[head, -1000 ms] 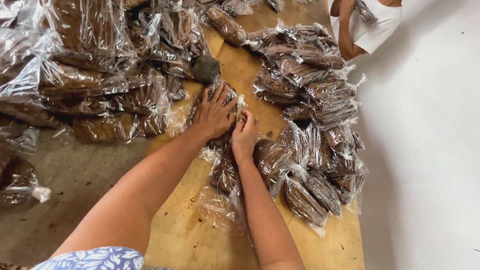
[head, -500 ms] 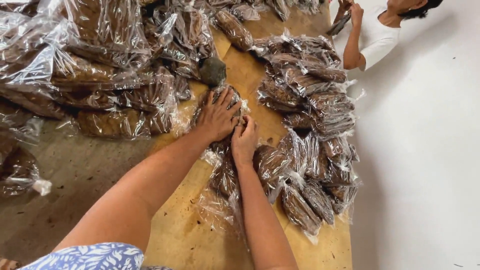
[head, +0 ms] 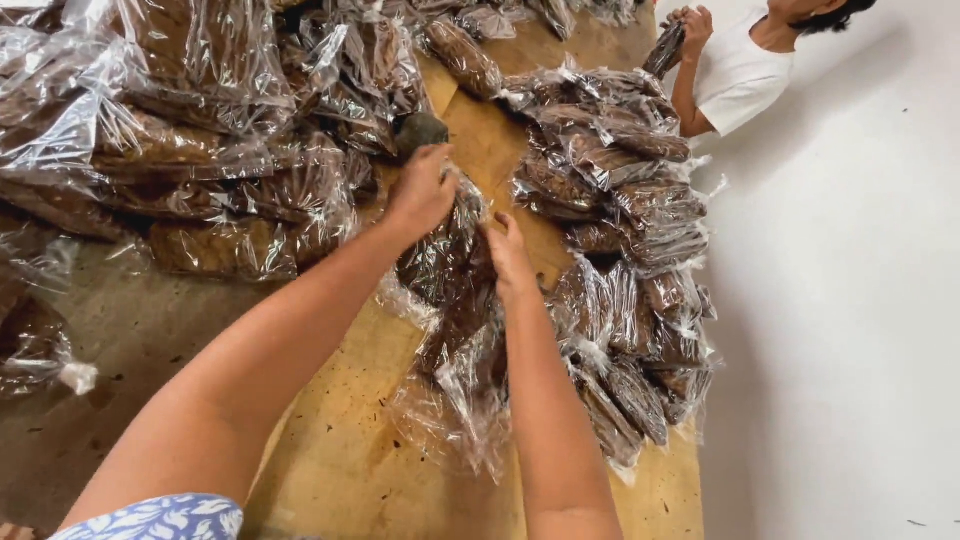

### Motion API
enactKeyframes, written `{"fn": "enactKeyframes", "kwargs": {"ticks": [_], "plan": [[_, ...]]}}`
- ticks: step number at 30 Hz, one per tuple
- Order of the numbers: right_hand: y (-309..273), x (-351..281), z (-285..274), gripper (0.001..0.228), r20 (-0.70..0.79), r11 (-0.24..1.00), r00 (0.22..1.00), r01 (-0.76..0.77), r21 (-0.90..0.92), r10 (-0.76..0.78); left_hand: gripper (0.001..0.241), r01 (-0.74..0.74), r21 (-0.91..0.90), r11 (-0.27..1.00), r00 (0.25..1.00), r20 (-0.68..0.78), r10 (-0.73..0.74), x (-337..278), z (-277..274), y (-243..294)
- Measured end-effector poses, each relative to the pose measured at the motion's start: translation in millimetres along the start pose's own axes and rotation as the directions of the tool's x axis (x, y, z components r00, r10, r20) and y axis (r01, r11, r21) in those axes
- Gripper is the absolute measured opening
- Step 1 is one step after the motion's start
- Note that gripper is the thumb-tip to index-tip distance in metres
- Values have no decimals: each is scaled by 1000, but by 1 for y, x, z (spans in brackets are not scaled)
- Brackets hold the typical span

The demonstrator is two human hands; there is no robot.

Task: Manually wrapping and sealing brown blocks in plastic film on a wooden work surface.

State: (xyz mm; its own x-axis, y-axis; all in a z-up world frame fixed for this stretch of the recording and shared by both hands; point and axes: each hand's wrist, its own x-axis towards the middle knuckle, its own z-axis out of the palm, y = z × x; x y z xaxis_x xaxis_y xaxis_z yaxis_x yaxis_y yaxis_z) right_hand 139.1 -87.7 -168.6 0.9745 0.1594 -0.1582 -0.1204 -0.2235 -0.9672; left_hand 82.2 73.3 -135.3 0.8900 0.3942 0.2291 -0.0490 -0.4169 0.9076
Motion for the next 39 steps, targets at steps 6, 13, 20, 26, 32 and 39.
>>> {"fn": "enactKeyframes", "kwargs": {"ticks": [6, 13, 20, 26, 32, 39], "plan": [[-19, -10, 4, 34, 171, 994, 985, -43, 98, 26, 64, 113, 67, 991, 993, 24, -115, 3, -7, -9], [-107, -60, 2, 32, 249, 923, 966, -31, 383, -70, 93, 213, -474, 854, 962, 255, -98, -14, -87, 69], [-155, -93, 10, 35, -103, 831, 906, 419, 366, -411, 23, 17, -718, 696, 992, 100, 79, -8, -59, 87], [-87, -64, 9, 46, -422, 837, 877, 400, 373, -231, 27, -13, -943, 332, 963, -101, -248, 29, -13, 42], [-85, -87, 18, 26, -419, 856, 892, 342, 388, -167, 77, 36, -997, 74, 912, 3, -411, 14, -30, 73], [-106, -102, 31, 13, -337, 758, 868, 487, 434, -364, 116, 176, -975, 135, 896, 101, -433, 21, -27, 52]]}}
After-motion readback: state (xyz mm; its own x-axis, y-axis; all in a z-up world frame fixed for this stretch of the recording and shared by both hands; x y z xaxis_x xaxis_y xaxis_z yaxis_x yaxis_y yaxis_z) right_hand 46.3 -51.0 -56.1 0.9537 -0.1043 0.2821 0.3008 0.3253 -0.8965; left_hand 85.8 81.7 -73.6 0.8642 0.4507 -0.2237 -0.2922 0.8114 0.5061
